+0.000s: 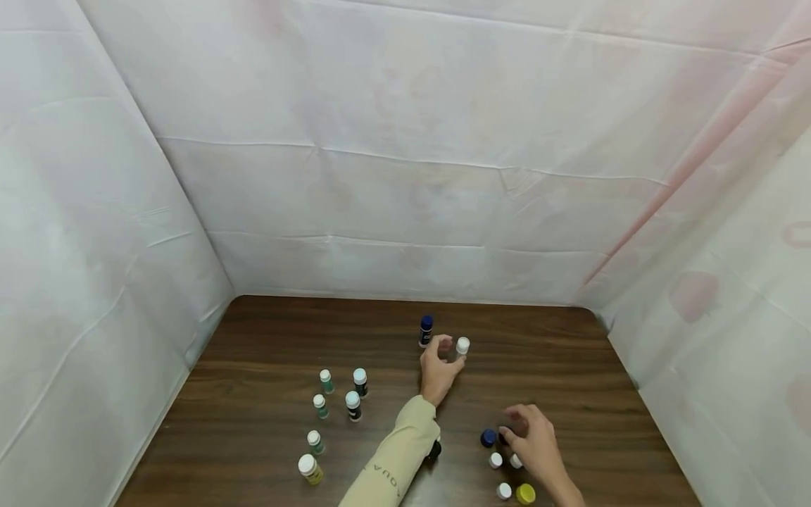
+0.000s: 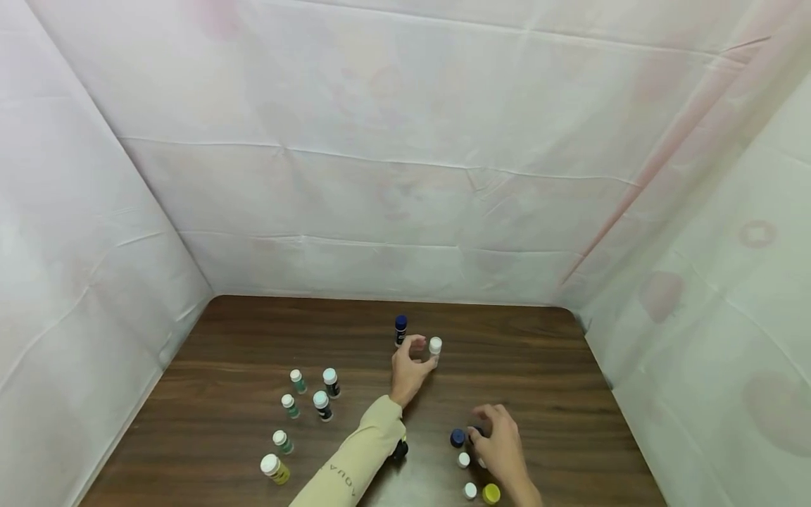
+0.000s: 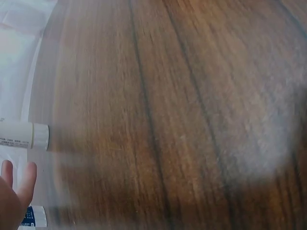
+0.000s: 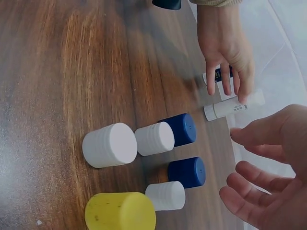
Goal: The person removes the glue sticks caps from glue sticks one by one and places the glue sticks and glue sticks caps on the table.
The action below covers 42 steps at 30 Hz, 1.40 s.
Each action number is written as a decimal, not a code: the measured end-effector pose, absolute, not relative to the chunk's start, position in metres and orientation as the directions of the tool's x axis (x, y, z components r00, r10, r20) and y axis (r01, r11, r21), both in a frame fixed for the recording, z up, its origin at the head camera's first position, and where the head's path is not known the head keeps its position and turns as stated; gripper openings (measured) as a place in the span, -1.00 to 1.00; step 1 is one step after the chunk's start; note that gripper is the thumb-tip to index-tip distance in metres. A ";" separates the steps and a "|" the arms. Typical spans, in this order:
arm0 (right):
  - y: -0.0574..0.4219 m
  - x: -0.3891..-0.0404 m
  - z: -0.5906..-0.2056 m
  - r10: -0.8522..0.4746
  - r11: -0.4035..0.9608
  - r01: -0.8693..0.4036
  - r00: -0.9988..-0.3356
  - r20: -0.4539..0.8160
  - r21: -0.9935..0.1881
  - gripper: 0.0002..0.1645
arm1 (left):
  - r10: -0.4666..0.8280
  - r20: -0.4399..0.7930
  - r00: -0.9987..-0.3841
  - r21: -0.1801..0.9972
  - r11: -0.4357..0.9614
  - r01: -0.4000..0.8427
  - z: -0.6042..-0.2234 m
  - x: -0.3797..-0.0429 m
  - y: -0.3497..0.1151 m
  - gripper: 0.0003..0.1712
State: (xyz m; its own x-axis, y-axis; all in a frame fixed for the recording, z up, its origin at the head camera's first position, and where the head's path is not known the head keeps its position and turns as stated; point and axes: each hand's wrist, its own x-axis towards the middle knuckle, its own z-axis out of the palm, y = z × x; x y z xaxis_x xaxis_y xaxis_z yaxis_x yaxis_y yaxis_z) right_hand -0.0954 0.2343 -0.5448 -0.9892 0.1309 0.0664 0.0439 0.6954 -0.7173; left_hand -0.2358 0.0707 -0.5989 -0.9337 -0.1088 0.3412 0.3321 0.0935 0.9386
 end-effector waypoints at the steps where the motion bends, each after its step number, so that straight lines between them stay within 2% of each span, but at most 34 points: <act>1: 0.234 -0.095 -0.545 0.131 0.691 0.043 -0.989 0.067 -0.721 -0.67 | -0.105 0.341 -0.934 0.939 0.095 0.332 -0.599 -0.236 0.071 -0.46; 15: 0.230 -0.097 -0.545 0.133 0.670 0.073 -0.991 0.023 -0.739 -0.69 | -0.086 0.287 -0.954 0.952 0.137 0.274 -0.598 -0.238 0.073 -0.67; 27: 0.231 -0.097 -0.542 0.147 0.671 0.011 -0.982 0.118 -0.741 -0.69 | -0.033 0.300 -0.953 0.951 0.084 0.297 -0.589 -0.224 0.063 -0.68; 35: 0.232 -0.100 -0.535 0.145 0.676 0.015 -0.983 0.113 -0.737 -0.69 | -0.024 0.385 -0.923 0.923 0.033 0.384 -0.559 -0.207 0.054 -0.67; 42: 0.231 -0.103 -0.525 0.141 0.692 -0.017 -0.977 0.159 -0.722 -0.69 | -0.020 0.403 -0.915 0.915 0.030 0.403 -0.534 -0.193 0.046 -0.68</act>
State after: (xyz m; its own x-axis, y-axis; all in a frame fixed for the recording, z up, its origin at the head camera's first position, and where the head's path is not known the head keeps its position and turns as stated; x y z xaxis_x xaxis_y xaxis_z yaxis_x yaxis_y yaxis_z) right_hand -0.1026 0.2305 -0.5252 -0.9772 0.1413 0.1588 -0.0172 0.6920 -0.7217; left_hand -0.1926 0.0463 -0.5345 -0.9149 -0.0199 0.4032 0.4026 0.0305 0.9149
